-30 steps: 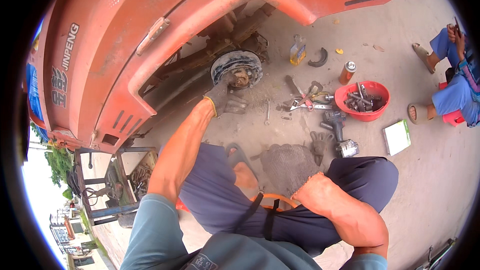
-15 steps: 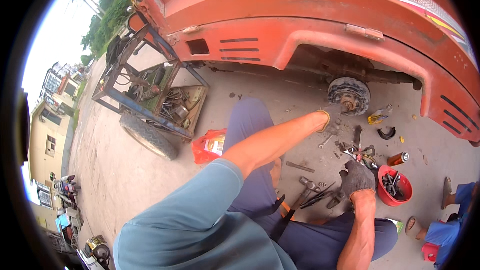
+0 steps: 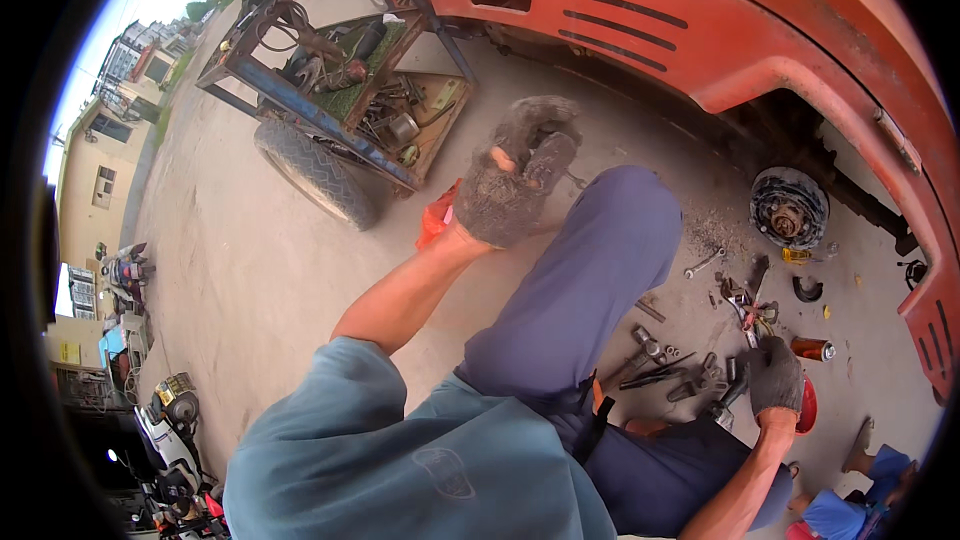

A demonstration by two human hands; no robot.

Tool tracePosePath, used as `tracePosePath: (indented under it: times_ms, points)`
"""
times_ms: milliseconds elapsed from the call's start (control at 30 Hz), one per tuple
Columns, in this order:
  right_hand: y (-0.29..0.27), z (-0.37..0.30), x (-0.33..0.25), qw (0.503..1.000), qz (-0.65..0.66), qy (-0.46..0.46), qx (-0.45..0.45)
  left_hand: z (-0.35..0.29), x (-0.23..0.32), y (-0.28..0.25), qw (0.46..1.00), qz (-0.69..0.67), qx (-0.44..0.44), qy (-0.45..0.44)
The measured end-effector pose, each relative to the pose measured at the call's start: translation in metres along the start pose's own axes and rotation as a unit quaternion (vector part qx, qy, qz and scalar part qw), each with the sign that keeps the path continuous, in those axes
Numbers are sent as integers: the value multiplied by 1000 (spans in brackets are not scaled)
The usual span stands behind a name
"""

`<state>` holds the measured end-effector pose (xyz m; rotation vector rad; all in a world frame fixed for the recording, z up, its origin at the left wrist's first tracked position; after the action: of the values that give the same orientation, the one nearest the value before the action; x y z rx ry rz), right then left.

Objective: The person uses a hammer and pliers to remove parts from a wheel hub, wipes components with a cloth, then places a wheel onto the hub and fastens it using bolts and an electric impact wrench.

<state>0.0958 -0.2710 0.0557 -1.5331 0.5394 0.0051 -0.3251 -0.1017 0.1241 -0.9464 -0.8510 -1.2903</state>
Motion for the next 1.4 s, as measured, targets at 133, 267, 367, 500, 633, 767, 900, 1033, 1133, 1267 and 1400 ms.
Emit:
tracePosePath:
  times_ms: [133,267,367,500,633,767,900,1033,1133,1267,1400]
  points:
    - [-8,-1,-8,998,-22,53,2,-23,-115,-141,946,317,44,-42]
    - [-8,-15,18,997,-26,35,56,-56,-177,-223,821,544,2,-173]
    - [-5,-29,27,995,5,79,68,-77,-224,-236,803,547,-64,-226]
    - [-11,-56,26,990,-53,130,26,-74,-250,-203,835,509,-60,-201]
    - [-5,-72,18,987,-66,146,15,-110,-340,-193,745,544,-375,-97]
    - [6,-86,18,989,-38,141,37,-175,-317,-209,669,579,-445,-137]
    - [15,-83,9,993,-29,108,29,-258,-276,-291,625,543,-553,-87]
    - [16,-88,36,994,-18,91,54,-275,-250,-322,596,384,-704,42]
    - [25,-75,54,996,12,71,57,-226,-195,-338,691,332,-543,-342]
    - [28,-50,47,999,13,31,16,-111,-113,-418,792,601,-13,-105]
    - [13,-42,53,997,-40,5,69,5,-105,-510,704,668,198,135]
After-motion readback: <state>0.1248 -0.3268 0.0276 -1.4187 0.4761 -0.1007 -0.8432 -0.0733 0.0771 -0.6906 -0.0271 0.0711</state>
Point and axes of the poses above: each hand's wrist, its own z-axis towards the middle knuckle, its own y-axis out of the palm, x = y × z, the point moved 2 cm from there along z, towards the middle knuckle, and after that the axes turned 11 degrees about x, right-handed, at the moved point
